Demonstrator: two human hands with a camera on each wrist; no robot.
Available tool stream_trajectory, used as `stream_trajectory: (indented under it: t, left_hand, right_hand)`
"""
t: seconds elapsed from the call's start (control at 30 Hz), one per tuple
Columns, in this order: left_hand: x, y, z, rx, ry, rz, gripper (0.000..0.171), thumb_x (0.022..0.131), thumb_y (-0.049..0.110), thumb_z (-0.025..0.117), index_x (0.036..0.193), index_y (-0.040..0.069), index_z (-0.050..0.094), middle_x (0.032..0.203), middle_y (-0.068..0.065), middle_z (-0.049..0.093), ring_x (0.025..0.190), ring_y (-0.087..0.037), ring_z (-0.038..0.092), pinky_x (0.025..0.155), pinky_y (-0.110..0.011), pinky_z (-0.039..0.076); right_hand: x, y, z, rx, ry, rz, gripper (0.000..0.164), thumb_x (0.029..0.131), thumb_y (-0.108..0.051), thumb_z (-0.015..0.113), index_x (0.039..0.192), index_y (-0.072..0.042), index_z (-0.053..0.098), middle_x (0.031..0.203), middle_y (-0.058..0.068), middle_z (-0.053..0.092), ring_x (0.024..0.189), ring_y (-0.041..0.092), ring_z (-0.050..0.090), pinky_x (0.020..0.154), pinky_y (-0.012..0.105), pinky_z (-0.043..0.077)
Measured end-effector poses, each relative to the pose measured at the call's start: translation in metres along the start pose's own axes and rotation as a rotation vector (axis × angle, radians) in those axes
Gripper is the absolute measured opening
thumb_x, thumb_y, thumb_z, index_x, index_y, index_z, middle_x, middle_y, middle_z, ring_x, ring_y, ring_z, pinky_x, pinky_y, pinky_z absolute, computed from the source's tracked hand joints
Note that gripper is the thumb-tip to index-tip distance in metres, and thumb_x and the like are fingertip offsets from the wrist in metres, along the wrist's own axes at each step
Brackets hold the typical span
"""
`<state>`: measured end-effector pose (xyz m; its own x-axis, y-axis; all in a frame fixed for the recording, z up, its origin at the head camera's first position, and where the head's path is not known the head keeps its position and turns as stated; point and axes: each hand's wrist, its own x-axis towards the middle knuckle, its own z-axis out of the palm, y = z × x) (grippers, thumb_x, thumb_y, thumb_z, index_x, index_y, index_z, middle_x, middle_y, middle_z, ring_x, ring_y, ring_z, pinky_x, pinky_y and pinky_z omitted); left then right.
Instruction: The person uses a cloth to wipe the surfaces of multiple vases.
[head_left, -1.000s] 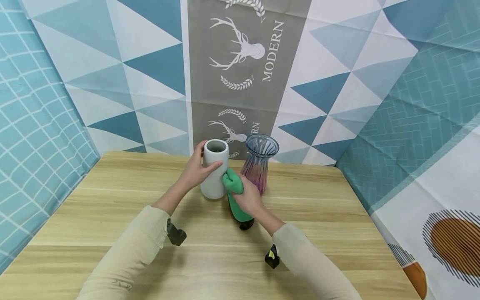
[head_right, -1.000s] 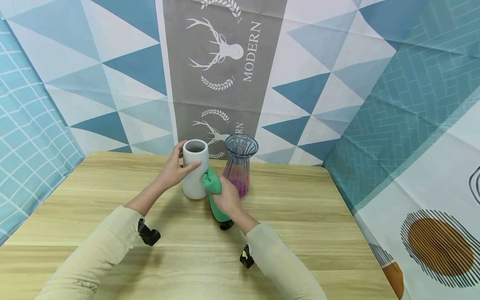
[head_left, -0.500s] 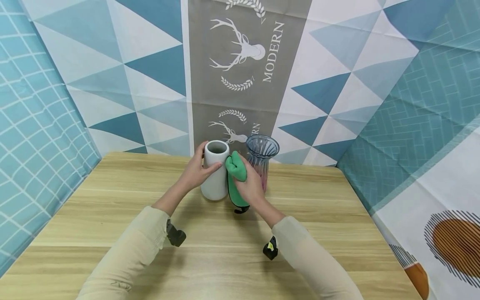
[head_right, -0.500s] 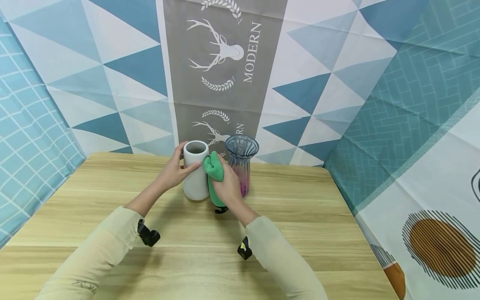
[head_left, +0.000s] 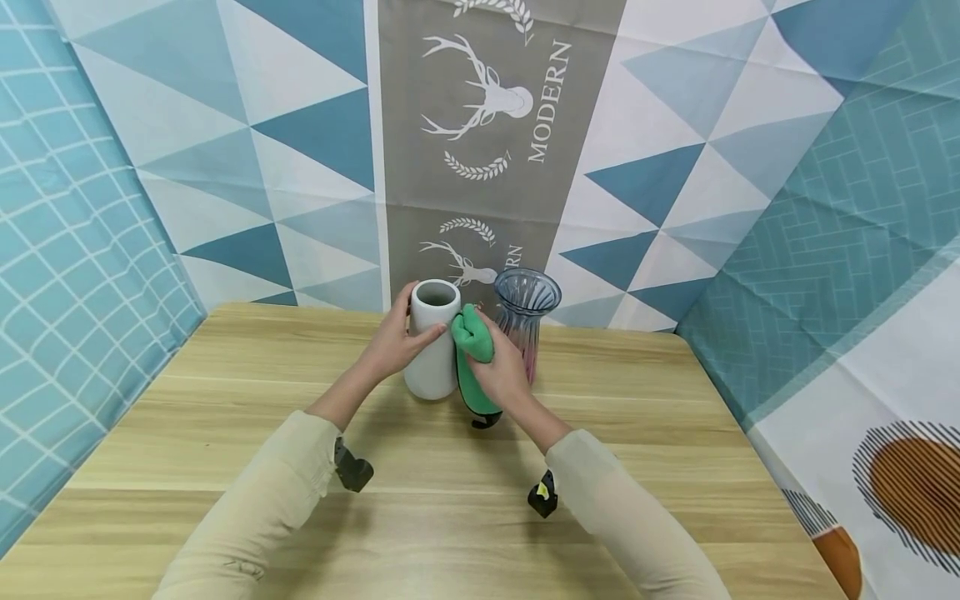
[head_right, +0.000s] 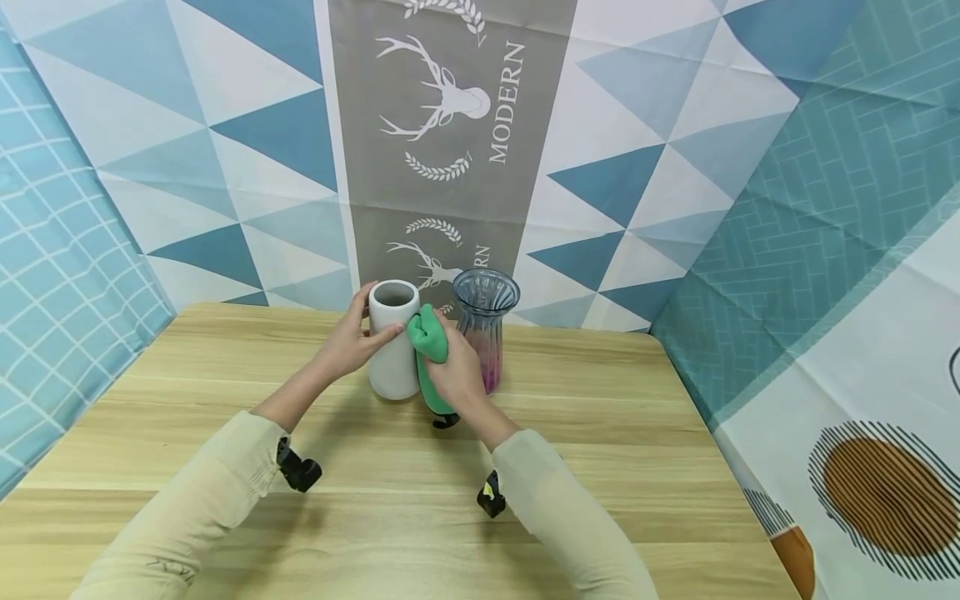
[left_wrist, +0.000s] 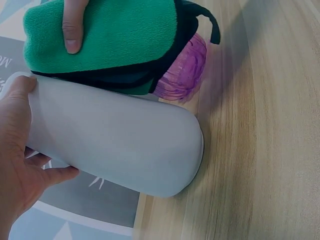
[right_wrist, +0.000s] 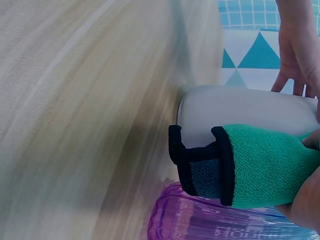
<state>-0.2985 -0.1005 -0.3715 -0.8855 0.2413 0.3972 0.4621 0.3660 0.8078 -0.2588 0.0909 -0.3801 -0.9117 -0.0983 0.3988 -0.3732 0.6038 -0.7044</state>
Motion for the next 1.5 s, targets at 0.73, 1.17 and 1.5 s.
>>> stream_trajectory:
  t: [0.73, 1.17, 1.5]
  left_hand:
    - [0.004, -0.001, 0.000, -0.012, -0.010, 0.020, 0.076, 0.087, 0.022, 0.067, 0.146, 0.007, 0.021, 0.135, -0.019, 0.044, 0.127, -0.035, 0.042, 0.100, -0.056, 0.038]
    - [0.000, -0.004, 0.001, 0.009, 0.014, -0.042, 0.085, 0.086, 0.031, 0.067, 0.149, 0.009, 0.014, 0.142, -0.018, 0.038, 0.130, -0.037, 0.038, 0.100, -0.056, 0.039]
    - [-0.001, -0.005, 0.004, 0.017, 0.063, -0.027, 0.087, 0.082, 0.031, 0.072, 0.147, 0.007, 0.019, 0.142, -0.018, 0.039, 0.128, -0.039, 0.041, 0.099, -0.055, 0.041]
  right_hand:
    - [-0.018, 0.016, 0.011, -0.024, -0.077, 0.021, 0.055, 0.086, -0.013, 0.066, 0.137, -0.020, 0.046, 0.129, 0.006, 0.059, 0.115, 0.023, 0.056, 0.097, 0.043, 0.045]
    - [-0.016, 0.017, 0.009, -0.014, -0.011, -0.023, 0.051, 0.085, -0.011, 0.066, 0.134, -0.015, 0.049, 0.125, 0.008, 0.061, 0.115, 0.024, 0.057, 0.097, 0.042, 0.046]
    - [-0.008, 0.007, 0.005, 0.026, 0.008, -0.042, 0.056, 0.087, -0.013, 0.064, 0.139, -0.019, 0.045, 0.134, 0.006, 0.055, 0.121, 0.023, 0.053, 0.100, 0.042, 0.044]
